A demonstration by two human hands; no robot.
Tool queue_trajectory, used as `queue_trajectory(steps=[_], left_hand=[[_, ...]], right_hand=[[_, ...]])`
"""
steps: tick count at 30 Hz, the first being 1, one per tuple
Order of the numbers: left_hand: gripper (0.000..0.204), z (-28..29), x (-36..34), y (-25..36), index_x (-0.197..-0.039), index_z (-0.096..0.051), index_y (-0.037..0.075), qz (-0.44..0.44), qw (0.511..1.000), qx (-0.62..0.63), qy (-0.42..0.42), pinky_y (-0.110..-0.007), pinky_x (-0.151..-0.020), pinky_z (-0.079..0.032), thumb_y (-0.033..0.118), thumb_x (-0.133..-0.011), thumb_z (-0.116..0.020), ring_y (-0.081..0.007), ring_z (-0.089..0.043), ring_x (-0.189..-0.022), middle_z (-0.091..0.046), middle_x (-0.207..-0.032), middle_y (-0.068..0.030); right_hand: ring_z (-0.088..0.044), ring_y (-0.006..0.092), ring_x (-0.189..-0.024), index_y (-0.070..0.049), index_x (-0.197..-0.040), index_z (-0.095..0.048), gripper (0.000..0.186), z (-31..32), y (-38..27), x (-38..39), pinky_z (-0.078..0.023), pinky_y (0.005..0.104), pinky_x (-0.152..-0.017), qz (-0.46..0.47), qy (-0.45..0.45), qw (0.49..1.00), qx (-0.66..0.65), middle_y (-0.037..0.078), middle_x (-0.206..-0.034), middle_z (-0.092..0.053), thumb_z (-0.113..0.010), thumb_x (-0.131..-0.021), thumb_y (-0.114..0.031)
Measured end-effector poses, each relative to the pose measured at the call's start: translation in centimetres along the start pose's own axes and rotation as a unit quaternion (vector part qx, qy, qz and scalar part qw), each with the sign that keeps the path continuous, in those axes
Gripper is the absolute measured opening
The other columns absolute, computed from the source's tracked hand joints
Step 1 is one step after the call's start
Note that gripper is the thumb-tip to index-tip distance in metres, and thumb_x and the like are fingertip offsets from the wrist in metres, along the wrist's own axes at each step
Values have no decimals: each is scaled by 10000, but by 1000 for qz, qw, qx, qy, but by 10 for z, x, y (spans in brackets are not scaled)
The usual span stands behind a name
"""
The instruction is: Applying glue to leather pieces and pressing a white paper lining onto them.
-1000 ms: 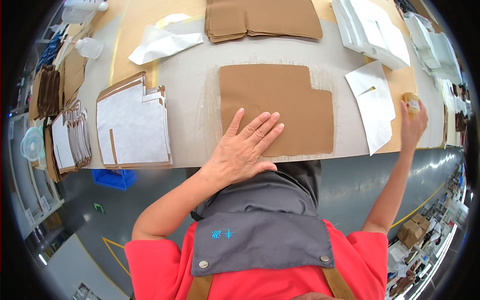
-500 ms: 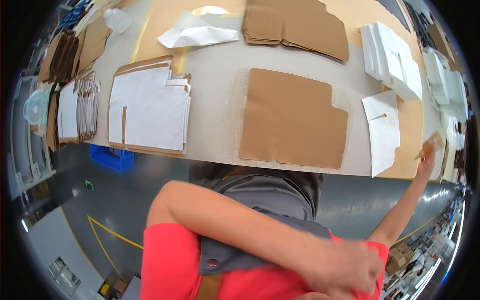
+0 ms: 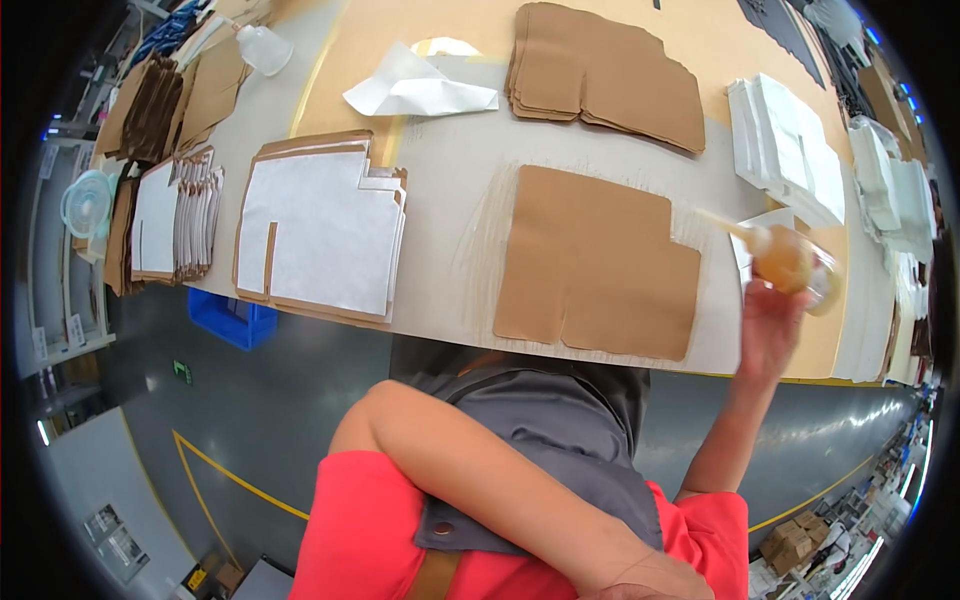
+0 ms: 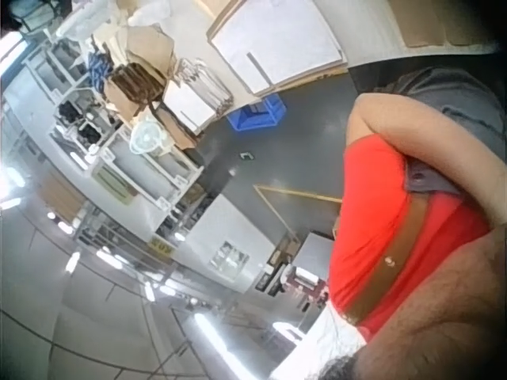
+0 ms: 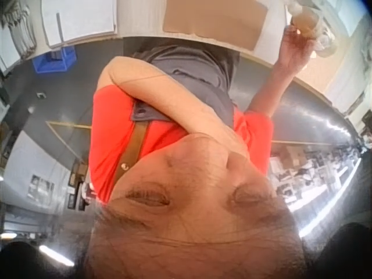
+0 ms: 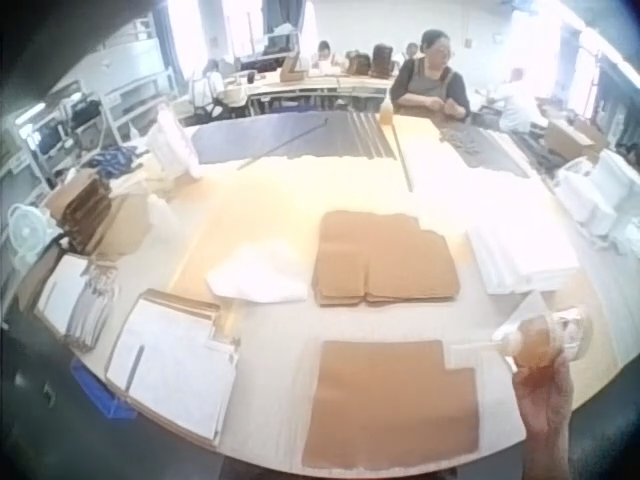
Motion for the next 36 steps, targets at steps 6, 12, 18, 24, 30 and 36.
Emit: queue_trajectory(steps=[6,12,18,24,30,36], left_hand=[[270,87,57,86,-1147,-684,109,76,882,-397,242,-394,-857,-480,133,-878,-678,-260,-604,-968,-629,-1050,-72],[364,149,157,87,-1213,-667,138,225,554,-731,328,-384,-928,-420,177,-854,-709,-252,-549,-1119,-602,-1217,-47],[436,160,177,86,-1257,-632,163,302,416,-798,316,-381,-972,-352,284,-846,-709,-247,-443,-1250,-532,-1340,-21],[453,162,185,85,-1259,-625,176,311,399,-803,314,-384,-962,-335,364,-852,-693,-246,-434,-1255,-529,-1340,-16],[455,161,186,88,-1255,-627,176,307,419,-788,331,-393,-961,-331,374,-850,-694,-252,-429,-1263,-531,-1340,-13],[456,161,187,88,-1245,-624,163,311,426,-781,334,-404,-975,-322,386,-852,-690,-252,-421,-1280,-518,-1366,-6]], right_hand=[[-592,203,-1159,-106,-1365,-482,571,-24,50,0,-548,372,-900,-12,49,995,81,49,-1299,-595,-714,-899,-340],[-574,202,-1176,-119,-1396,-457,587,-44,64,-4,-521,378,-937,-31,39,987,152,45,-1332,-569,-694,-912,-352],[-500,191,-1273,-125,-1445,-385,764,-79,78,-16,-495,388,-972,-66,37,996,55,60,-1506,-405,-739,-849,-446],[-464,306,-1325,-127,-1494,-277,1080,-101,97,-22,-427,486,-1067,113,19,913,392,145,-1536,-338,-794,-684,-620],[-569,408,-1203,-100,-1403,-178,1166,-95,116,-30,-446,519,-1032,220,-157,803,531,224,-1381,-482,-813,-608,-669],[-590,345,-1189,-120,-1357,-292,1042,-105,134,-30,-509,527,-985,270,-296,769,497,223,-1294,-554,-942,-598,-416]])
Point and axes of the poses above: each hand's wrist, its own x-axis away from the middle knuckle, its own z-axis out of the back of the hand, y = z × x, the point moved 4 cm from there along -x, towards the middle knuckle
